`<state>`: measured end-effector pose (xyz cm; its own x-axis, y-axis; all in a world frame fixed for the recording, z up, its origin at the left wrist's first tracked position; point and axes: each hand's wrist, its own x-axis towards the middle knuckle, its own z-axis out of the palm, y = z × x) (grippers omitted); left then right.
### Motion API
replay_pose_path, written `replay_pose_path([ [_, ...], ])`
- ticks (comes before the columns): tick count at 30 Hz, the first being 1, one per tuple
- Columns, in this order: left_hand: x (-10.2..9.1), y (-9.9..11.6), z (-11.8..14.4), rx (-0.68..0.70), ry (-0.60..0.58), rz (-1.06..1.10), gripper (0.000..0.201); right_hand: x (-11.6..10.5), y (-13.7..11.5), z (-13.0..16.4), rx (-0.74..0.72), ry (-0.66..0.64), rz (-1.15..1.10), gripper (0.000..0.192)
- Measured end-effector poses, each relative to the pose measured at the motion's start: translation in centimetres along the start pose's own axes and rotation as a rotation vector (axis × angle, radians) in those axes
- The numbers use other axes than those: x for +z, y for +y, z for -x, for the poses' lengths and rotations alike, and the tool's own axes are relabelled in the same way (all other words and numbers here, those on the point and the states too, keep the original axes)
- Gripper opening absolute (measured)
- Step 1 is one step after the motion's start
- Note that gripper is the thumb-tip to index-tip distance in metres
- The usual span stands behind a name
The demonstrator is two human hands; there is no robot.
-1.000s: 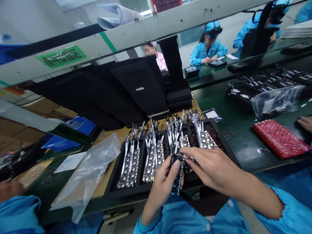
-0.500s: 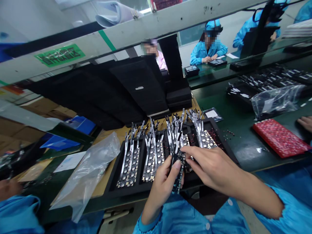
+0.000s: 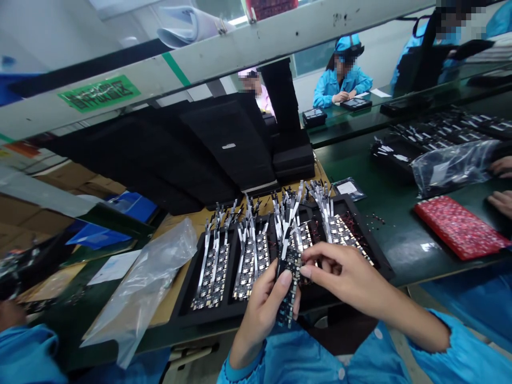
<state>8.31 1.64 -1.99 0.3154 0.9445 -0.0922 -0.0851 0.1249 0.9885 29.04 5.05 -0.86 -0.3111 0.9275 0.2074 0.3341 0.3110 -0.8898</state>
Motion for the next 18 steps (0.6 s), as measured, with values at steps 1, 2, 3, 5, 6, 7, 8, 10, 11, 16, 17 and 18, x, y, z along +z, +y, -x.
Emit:
replay_pose_path([
  [1, 0.04, 0.03, -0.02, 0.005, -0.004, 0.011, 0.028, 0.03, -0.13, -0.03, -0.008, -0.025, -0.028, 0.011],
  [2, 0.09, 0.07, -0.06, 0.010, -0.008, 0.021, 0.026, 0.06, -0.29, -0.04, -0.014, -0.055, -0.064, 0.011],
  [3, 0.15, 0.10, -0.12, 0.016, -0.009, 0.034, 0.024, 0.08, -0.45, -0.04, -0.017, -0.083, -0.101, 0.013],
  [5, 0.27, 0.12, -0.26, 0.029, -0.001, 0.079, 0.017, 0.16, -0.72, -0.03, -0.023, -0.109, -0.143, 0.015],
  [6, 0.31, 0.09, -0.33, 0.035, 0.009, 0.110, 0.015, 0.21, -0.79, -0.02, -0.030, -0.105, -0.142, 0.015],
  [7, 0.35, 0.04, -0.39, 0.044, 0.022, 0.141, 0.014, 0.26, -0.81, -0.02, -0.040, -0.094, -0.130, 0.015],
  [8, 0.36, -0.03, -0.44, 0.052, 0.036, 0.167, 0.016, 0.33, -0.80, -0.03, -0.052, -0.086, -0.115, 0.014],
  [10, 0.37, -0.19, -0.48, 0.058, 0.056, 0.201, 0.019, 0.47, -0.71, -0.04, -0.062, -0.095, -0.094, 0.015],
  [11, 0.36, -0.25, -0.48, 0.053, 0.059, 0.205, 0.017, 0.54, -0.64, -0.04, -0.066, -0.111, -0.088, 0.015],
  [16, 0.35, -0.39, -0.36, 0.003, 0.054, 0.155, 0.010, 0.82, -0.32, 0.14, -0.088, -0.137, -0.037, 0.012],
  [17, 0.35, -0.39, -0.34, -0.001, 0.055, 0.138, 0.010, 0.84, -0.26, 0.18, -0.085, -0.135, -0.030, 0.011],
  [18, 0.34, -0.38, -0.32, -0.004, 0.058, 0.119, 0.010, 0.85, -0.22, 0.21, -0.079, -0.138, -0.029, 0.011],
])
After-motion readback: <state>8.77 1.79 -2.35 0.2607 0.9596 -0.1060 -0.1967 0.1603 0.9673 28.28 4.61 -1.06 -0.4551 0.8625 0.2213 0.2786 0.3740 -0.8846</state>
